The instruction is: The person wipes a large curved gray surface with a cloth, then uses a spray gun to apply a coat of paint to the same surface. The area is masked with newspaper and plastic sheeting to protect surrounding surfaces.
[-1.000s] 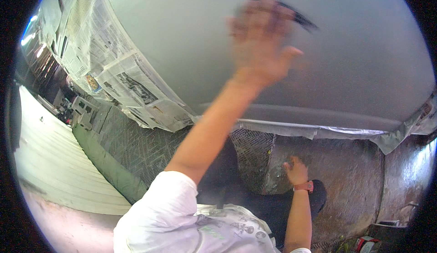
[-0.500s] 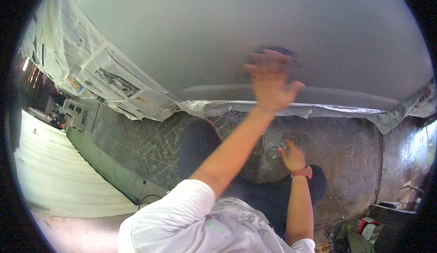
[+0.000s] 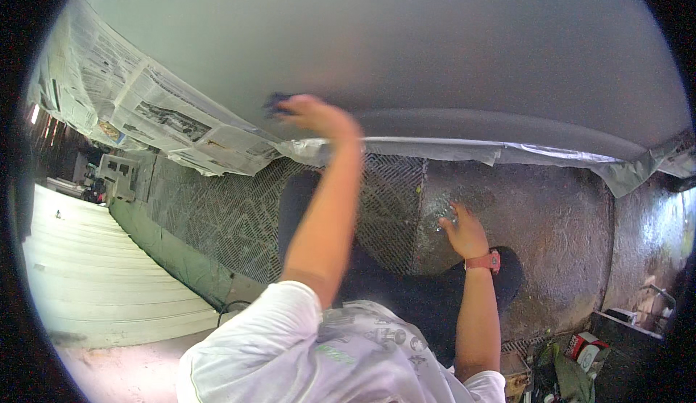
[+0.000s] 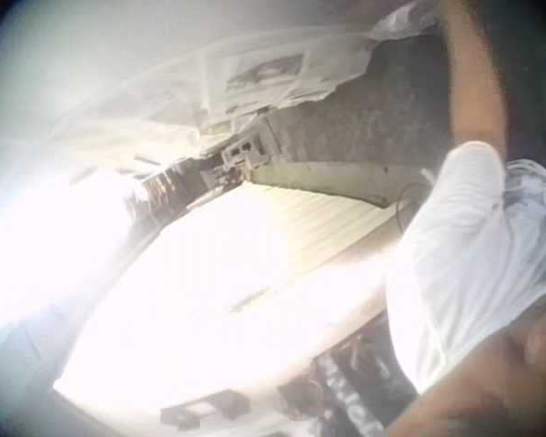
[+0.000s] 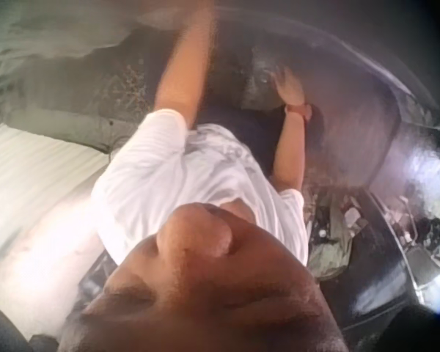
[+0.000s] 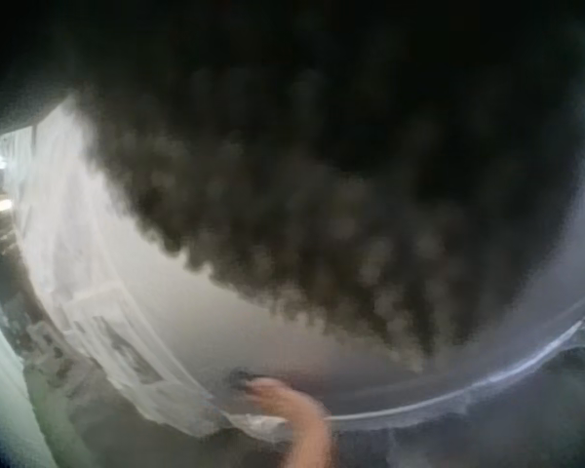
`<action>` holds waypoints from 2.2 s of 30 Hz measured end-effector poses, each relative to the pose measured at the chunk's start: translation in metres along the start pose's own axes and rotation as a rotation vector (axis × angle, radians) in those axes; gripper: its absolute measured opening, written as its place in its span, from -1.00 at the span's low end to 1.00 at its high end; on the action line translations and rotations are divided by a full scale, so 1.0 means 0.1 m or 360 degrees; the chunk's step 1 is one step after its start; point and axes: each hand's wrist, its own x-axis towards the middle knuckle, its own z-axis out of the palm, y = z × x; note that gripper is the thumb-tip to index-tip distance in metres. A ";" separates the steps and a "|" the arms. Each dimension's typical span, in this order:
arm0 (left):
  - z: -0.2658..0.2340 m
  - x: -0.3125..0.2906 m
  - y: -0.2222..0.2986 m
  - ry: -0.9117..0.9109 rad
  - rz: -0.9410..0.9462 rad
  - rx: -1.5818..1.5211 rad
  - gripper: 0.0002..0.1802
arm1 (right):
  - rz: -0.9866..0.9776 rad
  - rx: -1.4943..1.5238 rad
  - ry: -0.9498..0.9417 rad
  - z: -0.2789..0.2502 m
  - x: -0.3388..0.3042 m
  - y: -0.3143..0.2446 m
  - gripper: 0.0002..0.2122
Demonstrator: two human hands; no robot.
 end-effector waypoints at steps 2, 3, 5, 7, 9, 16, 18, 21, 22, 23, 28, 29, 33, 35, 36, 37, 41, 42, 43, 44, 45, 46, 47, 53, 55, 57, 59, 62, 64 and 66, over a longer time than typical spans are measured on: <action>0.46 -1.06 0.31 -0.0472 0.0025 0.0518 -0.31 | 0.0032 0.0027 -0.0085 0.08 0.12 0.08 -0.45; 0.59 -1.50 0.55 -0.0500 -0.0033 0.0259 -0.28 | -0.0234 -0.0036 0.0001 0.20 0.16 0.21 -0.45; 0.67 -1.95 0.83 -0.0512 -0.0024 -0.0191 -0.12 | -0.0729 -0.0175 0.0248 0.26 0.26 0.68 -0.46; 0.67 -1.87 0.71 -0.0489 -0.0157 -0.0294 -0.14 | -0.0345 -0.0156 0.0055 0.24 0.17 0.56 -0.47; 0.67 -1.20 -0.03 -0.0223 0.0035 -0.0052 -0.14 | 0.0093 0.0012 -0.0144 0.14 0.15 0.19 -0.47; -0.45 0.82 -0.39 0.0114 -0.0802 -0.0716 0.08 | -0.0073 0.0067 0.0028 0.02 -0.07 -0.12 -0.49; -0.47 0.76 -0.24 0.0097 -0.0903 -0.0699 0.05 | -0.0074 0.0010 0.0039 0.03 -0.08 -0.13 -0.48; -0.03 -0.08 0.11 -0.0006 -0.1166 -0.0646 -0.06 | -0.0004 -0.0011 -0.0025 0.04 -0.06 -0.17 -0.48; 0.16 -0.44 0.12 -0.0078 -0.1189 -0.0608 -0.01 | 0.0021 -0.0014 -0.0067 0.04 -0.02 -0.20 -0.48; 0.38 -0.93 0.25 -0.0264 -0.1279 -0.0648 0.04 | -0.0055 -0.0117 -0.0131 0.04 0.04 -0.12 -0.49; 0.71 -2.03 0.67 -0.0717 -0.1841 -0.1003 0.21 | -0.0545 -0.0201 -0.0057 0.12 0.03 0.25 -0.53; 0.70 -1.89 0.58 -0.0604 -0.1825 -0.1005 0.19 | -0.0374 -0.0215 -0.0103 0.15 0.07 0.28 -0.52; 0.38 -0.82 -0.18 -0.0106 -0.1279 -0.0830 0.07 | 0.0074 -0.0096 -0.0071 0.12 0.02 0.00 -0.50; 0.05 -0.17 -0.49 -0.0065 -0.1111 -0.0883 0.05 | 0.0045 -0.0132 -0.0028 0.09 0.01 0.01 -0.48; -0.14 0.13 -0.60 -0.0026 -0.1044 -0.0922 0.07 | 0.0040 -0.0121 -0.0047 0.06 -0.02 -0.10 -0.47; -0.25 0.39 -0.64 0.0044 -0.1114 -0.0830 0.08 | 0.0040 -0.0113 -0.0051 0.04 -0.04 -0.18 -0.47; -0.56 0.99 -0.84 0.0085 -0.1109 -0.0941 0.06 | -0.0129 -0.0135 -0.0004 0.13 -0.07 -0.22 -0.46; -0.61 1.06 -0.88 0.0048 -0.1131 -0.1035 0.05 | -0.0159 -0.0140 -0.0007 0.16 -0.04 -0.27 -0.46; -0.56 0.95 -0.79 -0.0011 -0.1173 -0.1128 0.04 | -0.0165 -0.0152 0.0003 0.15 -0.04 -0.27 -0.45; -0.51 0.81 -0.70 -0.0056 -0.1281 -0.1255 0.05 | -0.0150 -0.0114 -0.0003 0.13 -0.04 -0.27 -0.45; -0.47 0.71 -0.68 -0.0061 -0.1305 -0.1244 0.06 | -0.0157 -0.0067 -0.0015 0.11 -0.02 -0.30 -0.45; -0.41 0.60 -0.67 -0.0068 -0.1330 -0.1232 0.07 | -0.0161 -0.0022 -0.0025 0.09 -0.01 -0.31 -0.45; -0.34 0.50 -0.66 -0.0075 -0.1355 -0.1219 0.09 | -0.0152 -0.0031 -0.0008 0.09 -0.02 -0.28 -0.45; 0.18 -0.44 -0.36 -0.0123 -0.1419 -0.1127 0.14 | -0.0108 0.0010 0.0033 0.05 -0.07 -0.23 -0.45; 0.40 -0.89 -0.16 -0.0149 -0.1468 -0.1078 0.14 | -0.0101 0.0034 0.0076 0.03 -0.09 -0.17 -0.45; 0.58 -1.32 0.01 -0.0208 -0.1562 -0.1086 0.14 | -0.0060 0.0078 0.0118 -0.01 -0.13 -0.18 -0.45; 0.76 -1.70 0.20 -0.0298 -0.1681 -0.1153 0.14 | -0.0092 0.0098 0.0145 -0.01 -0.13 -0.12 -0.47; 1.05 -2.31 0.48 -0.0495 -0.2002 -0.1360 0.15 | -0.0267 -0.0039 0.0167 0.22 -0.09 0.27 -0.49; 1.19 -2.64 0.59 -0.0682 -0.2273 -0.1573 0.15 | -0.0395 -0.0202 0.0168 0.32 -0.12 0.49 -0.50; 1.29 -2.90 0.69 -0.0888 -0.2546 -0.1801 0.16 | -0.0310 -0.0226 0.0181 0.23 -0.17 0.56 -0.50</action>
